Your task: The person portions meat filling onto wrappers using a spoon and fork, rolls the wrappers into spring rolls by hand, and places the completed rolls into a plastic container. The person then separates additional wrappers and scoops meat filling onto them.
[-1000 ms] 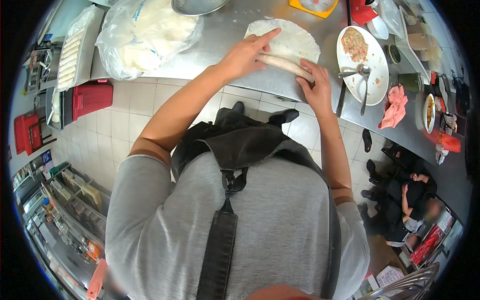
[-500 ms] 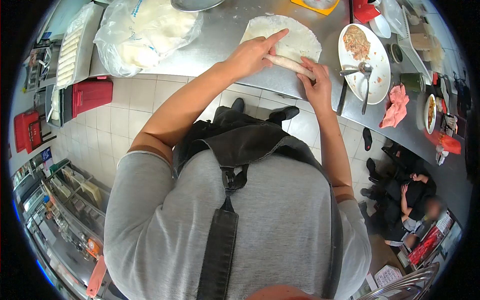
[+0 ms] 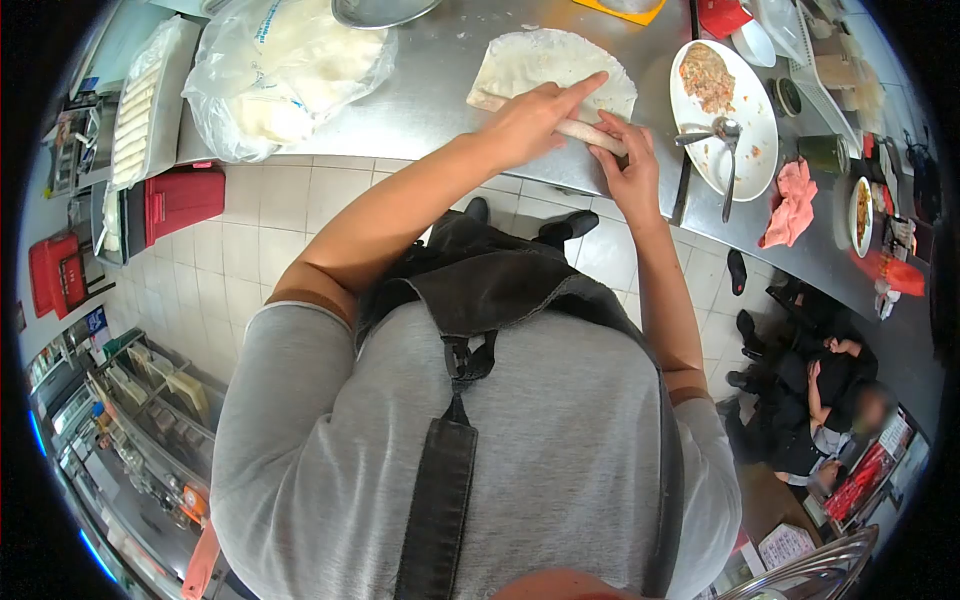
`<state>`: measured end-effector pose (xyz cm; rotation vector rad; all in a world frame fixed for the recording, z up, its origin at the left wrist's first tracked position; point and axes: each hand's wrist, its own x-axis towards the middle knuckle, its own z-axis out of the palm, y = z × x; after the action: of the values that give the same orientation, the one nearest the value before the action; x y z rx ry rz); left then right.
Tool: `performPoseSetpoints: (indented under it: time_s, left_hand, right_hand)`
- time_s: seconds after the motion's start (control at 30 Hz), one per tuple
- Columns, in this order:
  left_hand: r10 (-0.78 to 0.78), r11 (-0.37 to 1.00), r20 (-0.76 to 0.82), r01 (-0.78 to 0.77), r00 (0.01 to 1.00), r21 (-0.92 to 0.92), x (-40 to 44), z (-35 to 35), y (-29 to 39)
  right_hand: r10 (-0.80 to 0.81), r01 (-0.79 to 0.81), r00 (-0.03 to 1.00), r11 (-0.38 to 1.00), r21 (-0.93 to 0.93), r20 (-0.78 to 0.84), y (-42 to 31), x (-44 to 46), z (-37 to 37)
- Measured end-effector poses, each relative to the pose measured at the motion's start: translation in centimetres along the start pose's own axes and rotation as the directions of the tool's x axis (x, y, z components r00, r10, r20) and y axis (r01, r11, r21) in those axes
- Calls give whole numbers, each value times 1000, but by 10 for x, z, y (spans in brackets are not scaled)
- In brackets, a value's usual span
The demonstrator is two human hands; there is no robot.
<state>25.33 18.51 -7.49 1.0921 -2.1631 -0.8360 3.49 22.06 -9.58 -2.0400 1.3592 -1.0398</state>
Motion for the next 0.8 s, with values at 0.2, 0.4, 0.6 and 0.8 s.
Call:
performPoseSetpoints:
  time_s: [0.2, 0.4, 0.6, 0.8]
  left_hand:
    - [-35, 999, 75, 34, 997, 7, 5, 4, 2]
    - [87, 996, 28, -86, 996, -39, 15, 26, 4]
    - [31, 999, 89, -29, 996, -23, 24, 25, 12]
    - [-7, 1000, 99, 8, 995, -14, 24, 33, 14]
  right_hand:
    - [22, -22, 1000, 999, -36, 11, -3, 1, -7]
    - [60, -61, 998, 998, 13, 11, -3, 0, -7]
    - [20, -22, 998, 999, -28, -60, -10, -6, -13]
    - [155, -151, 972, 988, 36, -178, -14, -18, -8]
